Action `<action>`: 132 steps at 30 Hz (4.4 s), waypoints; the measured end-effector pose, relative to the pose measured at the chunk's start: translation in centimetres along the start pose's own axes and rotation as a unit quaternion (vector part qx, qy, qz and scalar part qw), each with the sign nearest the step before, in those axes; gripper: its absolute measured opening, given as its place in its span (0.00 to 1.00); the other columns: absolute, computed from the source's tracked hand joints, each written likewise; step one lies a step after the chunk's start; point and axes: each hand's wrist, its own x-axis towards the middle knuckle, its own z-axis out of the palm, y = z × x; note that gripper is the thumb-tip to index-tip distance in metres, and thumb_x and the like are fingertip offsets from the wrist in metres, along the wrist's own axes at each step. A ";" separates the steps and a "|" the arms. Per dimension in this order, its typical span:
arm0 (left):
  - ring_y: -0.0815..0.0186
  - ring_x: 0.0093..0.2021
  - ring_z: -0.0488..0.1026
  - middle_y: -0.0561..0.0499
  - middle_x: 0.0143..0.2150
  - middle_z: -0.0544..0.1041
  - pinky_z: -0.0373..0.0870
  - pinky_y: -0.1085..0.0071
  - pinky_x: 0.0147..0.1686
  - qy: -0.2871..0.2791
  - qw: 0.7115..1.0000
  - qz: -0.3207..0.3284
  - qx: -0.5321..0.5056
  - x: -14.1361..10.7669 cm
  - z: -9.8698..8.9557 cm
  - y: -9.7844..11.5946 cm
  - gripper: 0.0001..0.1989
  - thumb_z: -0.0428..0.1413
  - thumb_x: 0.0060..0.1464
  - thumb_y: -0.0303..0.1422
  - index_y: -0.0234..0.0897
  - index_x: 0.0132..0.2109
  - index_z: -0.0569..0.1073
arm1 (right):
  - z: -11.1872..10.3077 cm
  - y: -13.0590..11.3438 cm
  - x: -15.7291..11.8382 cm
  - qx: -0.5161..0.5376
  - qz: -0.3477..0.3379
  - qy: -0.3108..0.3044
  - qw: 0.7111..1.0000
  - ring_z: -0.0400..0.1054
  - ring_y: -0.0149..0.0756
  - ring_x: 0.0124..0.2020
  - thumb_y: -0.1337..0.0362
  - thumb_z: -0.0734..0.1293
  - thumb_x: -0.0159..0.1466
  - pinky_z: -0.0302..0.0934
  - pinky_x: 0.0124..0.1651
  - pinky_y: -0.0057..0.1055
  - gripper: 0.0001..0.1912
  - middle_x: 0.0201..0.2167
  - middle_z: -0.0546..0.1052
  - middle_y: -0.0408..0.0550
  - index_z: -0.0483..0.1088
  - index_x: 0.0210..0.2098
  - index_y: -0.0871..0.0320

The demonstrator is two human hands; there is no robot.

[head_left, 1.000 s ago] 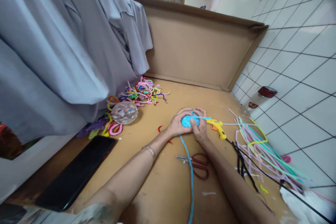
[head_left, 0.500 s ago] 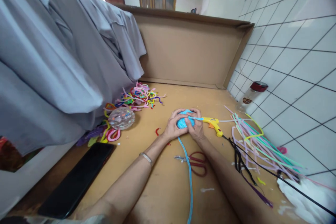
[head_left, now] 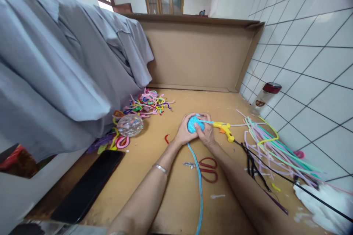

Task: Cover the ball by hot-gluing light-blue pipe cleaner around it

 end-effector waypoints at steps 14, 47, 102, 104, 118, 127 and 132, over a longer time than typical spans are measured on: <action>0.53 0.59 0.63 0.43 0.55 0.63 0.62 0.53 0.61 -0.036 0.999 0.022 0.019 0.8 -0.4 -0.4 0.33 0.63 0.37 0.28 0.39 0.54 0.68 | 0.0 -0.6 0.1 0.050 0.018 0.026 0.998 0.65 0.45 0.50 0.54 0.63 0.62 0.63 0.53 0.47 0.15 0.44 0.70 0.54 0.71 0.43 0.55; 0.55 0.58 0.65 0.43 0.54 0.65 0.63 0.56 0.60 -0.018 0.999 0.027 0.000 0.7 -0.4 -0.5 0.29 0.65 0.36 0.28 0.38 0.50 0.71 | -0.4 -0.4 0.1 0.023 0.001 -0.001 1.000 0.61 0.46 0.52 0.54 0.62 0.63 0.58 0.56 0.50 0.21 0.48 0.68 0.55 0.63 0.53 0.56; 0.54 0.56 0.68 0.42 0.54 0.69 0.64 0.55 0.58 -0.011 0.998 0.043 0.034 0.7 -0.7 -0.3 0.33 0.65 0.33 0.30 0.37 0.51 0.67 | -0.9 -1.3 0.8 0.027 0.040 0.005 0.999 0.66 0.43 0.49 0.57 0.66 0.59 0.63 0.53 0.43 0.20 0.46 0.68 0.53 0.66 0.50 0.56; 0.55 0.55 0.68 0.42 0.53 0.70 0.65 0.56 0.58 -0.023 0.999 0.033 0.019 0.8 -0.9 0.0 0.33 0.65 0.33 0.29 0.37 0.51 0.67 | -1.3 -1.3 0.9 0.039 0.042 0.006 0.998 0.66 0.42 0.48 0.56 0.65 0.60 0.63 0.52 0.42 0.20 0.45 0.69 0.53 0.66 0.49 0.57; 0.52 0.59 0.65 0.42 0.56 0.68 0.61 0.52 0.60 -0.025 0.999 -0.013 0.020 0.9 -1.1 -0.3 0.36 0.68 0.34 0.37 0.39 0.52 0.67 | -2.9 -0.9 2.3 0.010 0.071 0.043 0.997 0.68 0.39 0.37 0.61 0.60 0.62 0.63 0.42 0.37 0.09 0.33 0.73 0.49 0.69 0.36 0.56; 0.55 0.54 0.68 0.44 0.52 0.70 0.65 0.56 0.57 0.018 0.996 -0.083 0.007 1.0 -0.6 -1.0 0.36 0.69 0.35 0.39 0.37 0.53 0.67 | -8.7 1.6 4.9 -0.425 0.323 -0.242 0.810 0.72 0.53 0.42 0.46 0.58 0.63 0.63 0.42 0.43 0.28 0.38 0.77 0.67 0.75 0.37 0.65; 0.58 0.51 0.71 0.44 0.51 0.71 0.68 0.60 0.53 0.025 0.989 -0.136 -0.052 1.2 -0.7 -1.4 0.36 0.68 0.37 0.39 0.36 0.54 0.66 | -8.3 2.1 4.4 -0.454 0.350 -0.342 0.745 0.72 0.54 0.46 0.44 0.64 0.58 0.64 0.44 0.43 0.29 0.41 0.77 0.68 0.76 0.41 0.66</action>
